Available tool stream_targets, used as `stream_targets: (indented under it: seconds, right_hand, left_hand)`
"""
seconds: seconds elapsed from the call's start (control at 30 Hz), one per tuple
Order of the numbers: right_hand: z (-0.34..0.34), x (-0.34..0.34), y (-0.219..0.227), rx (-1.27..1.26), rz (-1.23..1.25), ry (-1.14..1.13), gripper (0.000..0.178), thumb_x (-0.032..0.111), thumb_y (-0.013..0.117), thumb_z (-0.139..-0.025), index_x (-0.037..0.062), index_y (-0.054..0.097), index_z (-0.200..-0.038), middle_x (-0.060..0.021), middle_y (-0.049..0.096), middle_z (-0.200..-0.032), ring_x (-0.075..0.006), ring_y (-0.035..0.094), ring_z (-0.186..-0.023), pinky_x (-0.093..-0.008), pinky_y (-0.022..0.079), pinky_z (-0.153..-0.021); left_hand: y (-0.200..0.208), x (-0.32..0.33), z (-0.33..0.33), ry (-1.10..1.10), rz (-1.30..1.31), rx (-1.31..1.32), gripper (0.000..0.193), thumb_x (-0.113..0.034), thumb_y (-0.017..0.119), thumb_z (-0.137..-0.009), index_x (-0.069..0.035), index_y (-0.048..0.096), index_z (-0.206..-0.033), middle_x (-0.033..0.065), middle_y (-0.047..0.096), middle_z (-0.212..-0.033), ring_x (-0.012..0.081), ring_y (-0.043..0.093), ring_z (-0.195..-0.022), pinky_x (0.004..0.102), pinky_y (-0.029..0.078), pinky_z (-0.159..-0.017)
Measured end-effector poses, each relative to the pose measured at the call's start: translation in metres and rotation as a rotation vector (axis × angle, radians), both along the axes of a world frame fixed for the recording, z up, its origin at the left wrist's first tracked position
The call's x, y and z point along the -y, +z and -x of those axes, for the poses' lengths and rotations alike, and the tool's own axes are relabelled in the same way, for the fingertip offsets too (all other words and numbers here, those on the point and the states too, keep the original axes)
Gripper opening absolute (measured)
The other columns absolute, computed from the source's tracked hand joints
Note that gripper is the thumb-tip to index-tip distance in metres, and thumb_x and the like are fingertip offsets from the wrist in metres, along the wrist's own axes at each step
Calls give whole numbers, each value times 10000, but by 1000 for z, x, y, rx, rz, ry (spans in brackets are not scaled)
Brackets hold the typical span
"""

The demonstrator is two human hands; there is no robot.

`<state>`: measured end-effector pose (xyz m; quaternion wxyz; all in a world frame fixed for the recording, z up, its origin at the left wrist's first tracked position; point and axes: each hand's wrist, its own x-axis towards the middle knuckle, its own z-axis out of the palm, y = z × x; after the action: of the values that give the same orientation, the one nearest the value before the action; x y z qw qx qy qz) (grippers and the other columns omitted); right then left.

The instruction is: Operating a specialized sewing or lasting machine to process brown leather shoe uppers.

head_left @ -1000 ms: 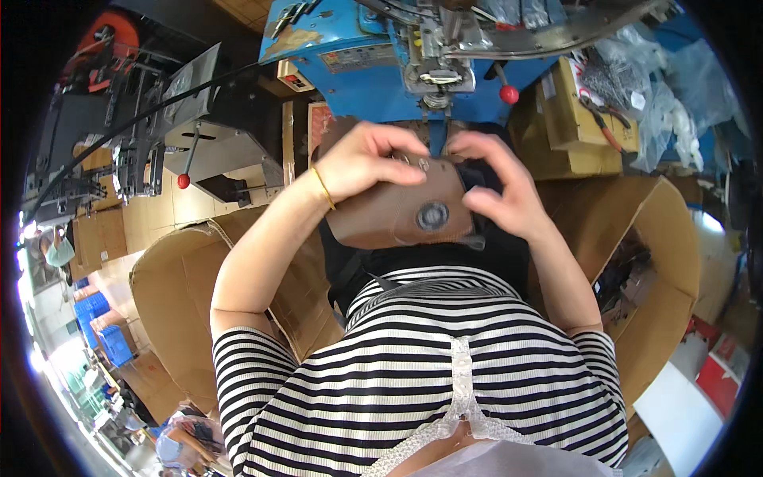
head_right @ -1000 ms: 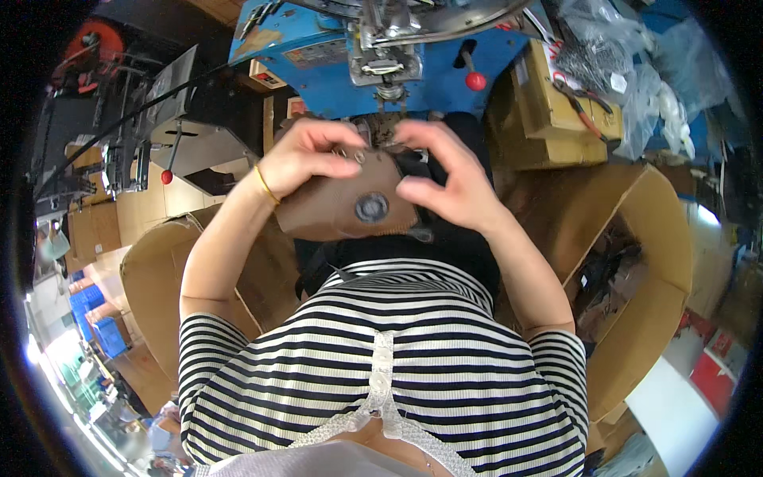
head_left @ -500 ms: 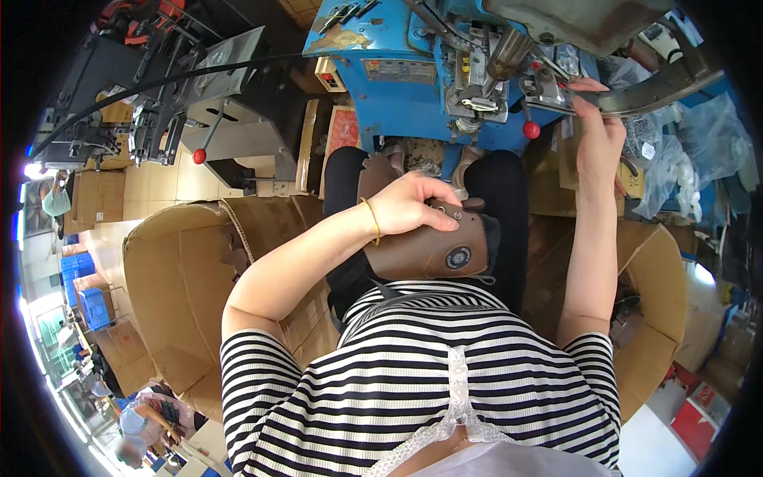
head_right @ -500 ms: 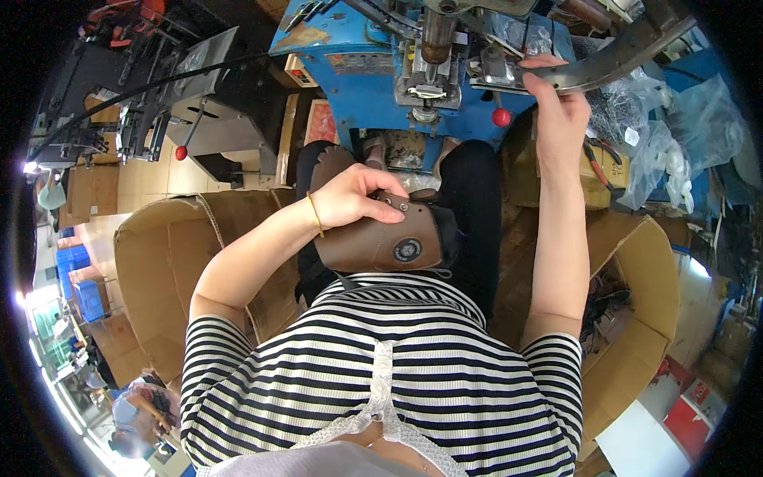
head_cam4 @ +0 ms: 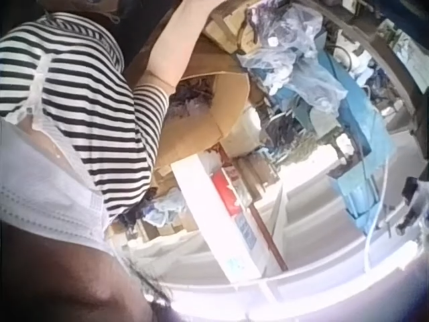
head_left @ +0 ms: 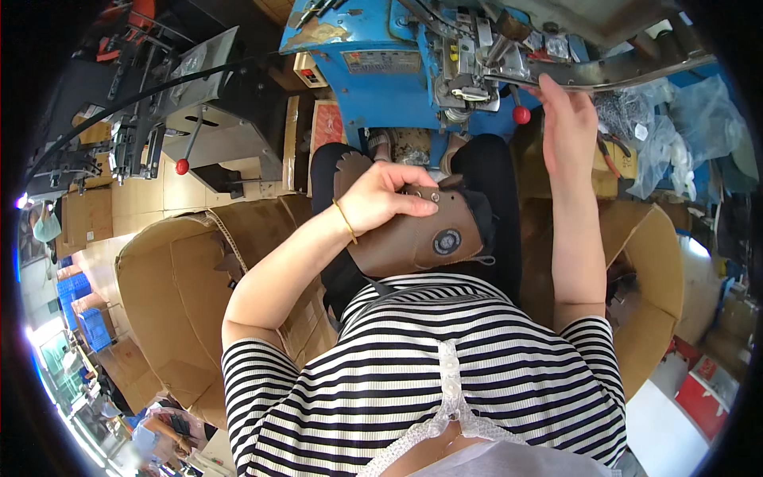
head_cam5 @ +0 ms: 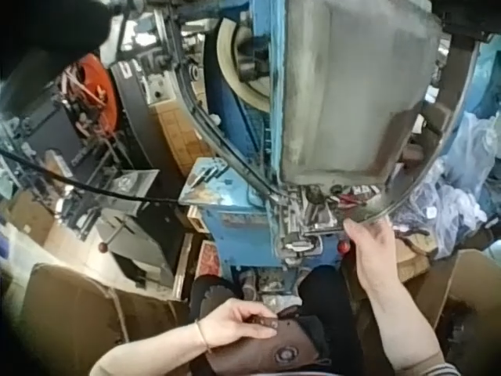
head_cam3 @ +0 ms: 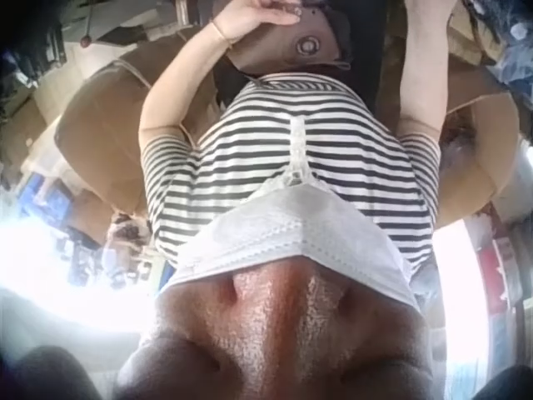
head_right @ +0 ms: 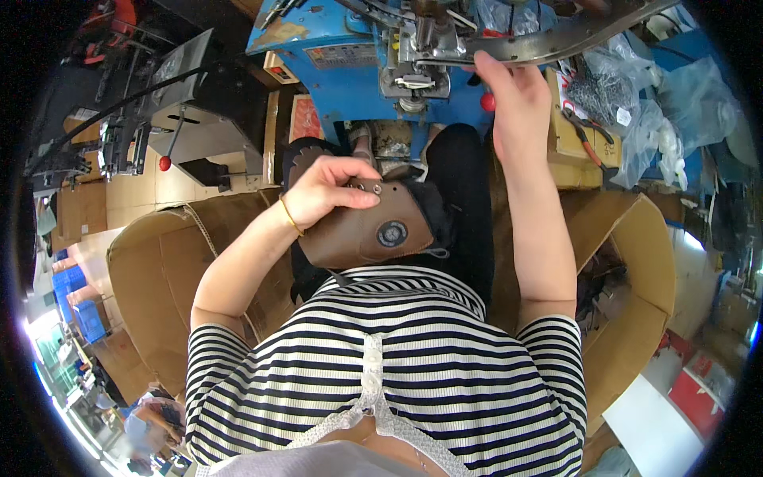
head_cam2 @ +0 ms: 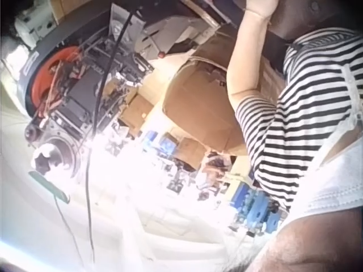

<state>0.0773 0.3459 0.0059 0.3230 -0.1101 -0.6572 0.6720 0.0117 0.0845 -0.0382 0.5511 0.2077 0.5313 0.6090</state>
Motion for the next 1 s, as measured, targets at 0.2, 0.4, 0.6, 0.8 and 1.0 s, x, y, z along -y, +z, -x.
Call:
stream_targets:
  seconds: [0.2,0.4,0.6,0.8,1.0]
  right_hand:
    - [-55,28,-33,75,-523,619,512,235,706,-770,9,550,-1202,-133,543,-1276,-306,516,-1191,-403,369,-1023]
    - [-69,43,-45,141,-423,358,300,116,702,-802,-26,572,-1032,-146,556,-1144,-263,558,-1045,-321,416,-922]
    - [-52,48,-30,180,-183,188,237,110,682,-848,-53,572,-981,-113,574,-1023,-182,557,-967,-274,419,-857]
    - [-27,36,-23,186,-12,94,213,152,697,-859,-32,646,-953,-39,587,-924,-94,544,-849,-223,421,-749]
    - [-21,30,-26,222,74,50,246,212,711,-853,-15,668,-938,-1,634,-806,-58,557,-746,-212,441,-676]
  left_hand:
    - [15,-8,12,92,-107,42,184,-32,721,-798,-19,678,-976,-7,666,-889,59,598,-811,209,473,-752]
    - [15,-26,31,127,-222,-158,213,-22,715,-799,-9,671,-1007,31,670,-925,93,617,-818,220,484,-762]
    - [37,-51,54,189,-110,-142,202,-50,711,-812,-13,673,-1007,13,676,-906,81,616,-825,231,492,-758]
    - [52,-79,86,195,-77,-276,157,-84,708,-825,-16,681,-964,14,685,-868,71,618,-773,216,482,-714]
    - [52,-90,90,231,52,-339,195,-113,740,-787,-3,685,-937,44,692,-844,92,627,-738,221,491,-679]
